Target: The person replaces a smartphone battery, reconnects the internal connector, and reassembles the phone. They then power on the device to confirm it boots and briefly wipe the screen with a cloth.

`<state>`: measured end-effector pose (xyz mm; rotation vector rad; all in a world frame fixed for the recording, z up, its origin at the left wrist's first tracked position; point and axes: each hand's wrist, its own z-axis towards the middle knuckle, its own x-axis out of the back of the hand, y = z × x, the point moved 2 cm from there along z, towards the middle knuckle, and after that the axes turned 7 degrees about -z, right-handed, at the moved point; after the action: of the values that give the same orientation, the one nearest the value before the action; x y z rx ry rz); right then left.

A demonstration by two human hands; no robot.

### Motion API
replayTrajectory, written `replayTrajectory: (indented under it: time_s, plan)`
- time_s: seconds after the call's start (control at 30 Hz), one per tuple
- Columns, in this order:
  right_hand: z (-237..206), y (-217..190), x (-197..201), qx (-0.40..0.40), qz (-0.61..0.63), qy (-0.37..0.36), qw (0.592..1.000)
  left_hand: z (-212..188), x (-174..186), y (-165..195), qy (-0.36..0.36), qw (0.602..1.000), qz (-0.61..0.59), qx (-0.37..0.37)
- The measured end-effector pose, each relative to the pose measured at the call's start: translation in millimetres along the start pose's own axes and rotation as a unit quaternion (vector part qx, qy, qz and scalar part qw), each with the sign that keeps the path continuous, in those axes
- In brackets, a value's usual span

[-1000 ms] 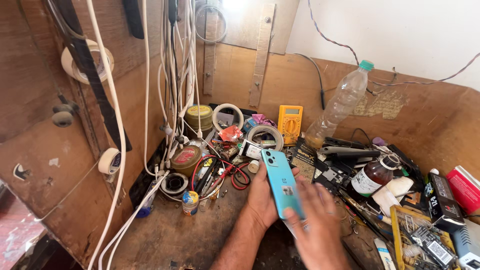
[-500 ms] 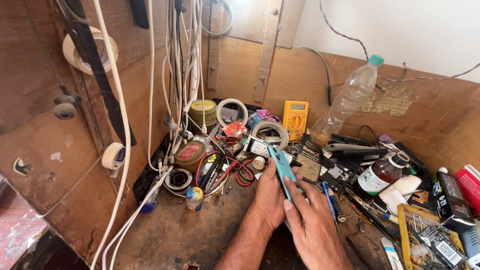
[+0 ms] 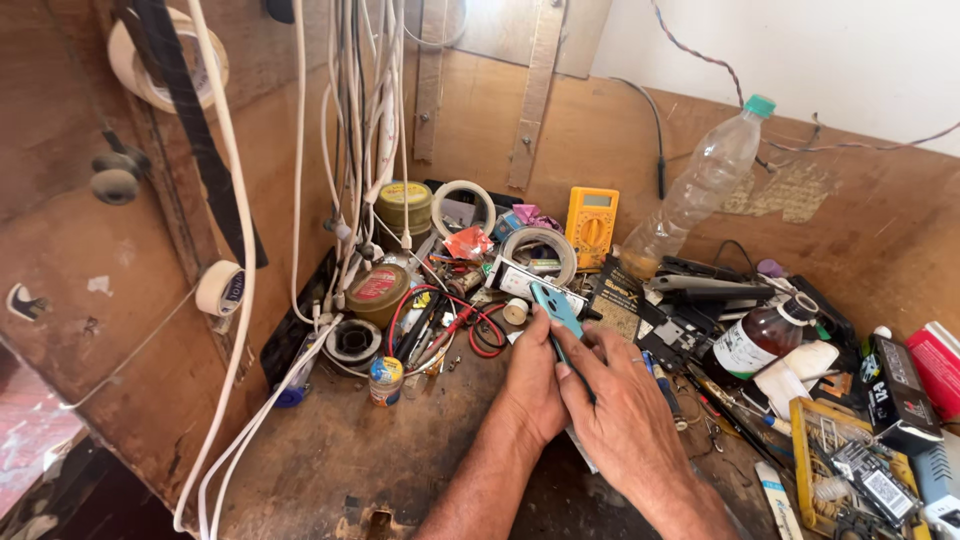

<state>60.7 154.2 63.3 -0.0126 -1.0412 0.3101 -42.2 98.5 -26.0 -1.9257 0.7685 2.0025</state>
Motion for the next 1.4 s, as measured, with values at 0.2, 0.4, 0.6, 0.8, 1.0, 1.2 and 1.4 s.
replayTrajectory:
  time_s: [0.2, 0.4, 0.6, 0.8, 1.0, 1.2, 1.4]
  plan:
    - [-18.0, -9.4, 7.9, 0.015, 0.004, 0.035, 0.999, 5.2, 6.3, 1.7, 0.014, 0.999, 0.017, -0.030]
    - [-40.9, -6.1, 5.9, 0.005, 0.023, 0.046, 0.999, 9.9, 12.5, 0.6, 0.035, 0.999, 0.012, -0.017]
    - [-60.0, 4.4, -3.6, 0.026, 0.059, 0.079, 0.995, 6.4, 11.2, 1.7, 0.026, 0.999, 0.032, -0.006]
    - [-76.2, 14.8, -12.8, 0.019, 0.080, 0.092, 0.992, 3.2, 9.8, 2.7, 0.004, 0.999, 0.048, -0.006]
    - [-86.9, 22.0, -23.4, -0.027, 0.087, 0.080, 0.993, 3.0, 9.4, 4.0, 0.008, 0.999, 0.045, 0.002]
    - [-94.7, 35.1, -5.0, -0.164, 0.131, 0.162, 0.964, 10.2, 14.6, 4.1, 0.002, 1.000, 0.007, 0.021]
    - [-67.0, 20.7, -0.3, 0.019, 0.083, 0.192, 0.978, 18.9, 15.8, 1.2, -0.029, 0.999, 0.008, -0.043]
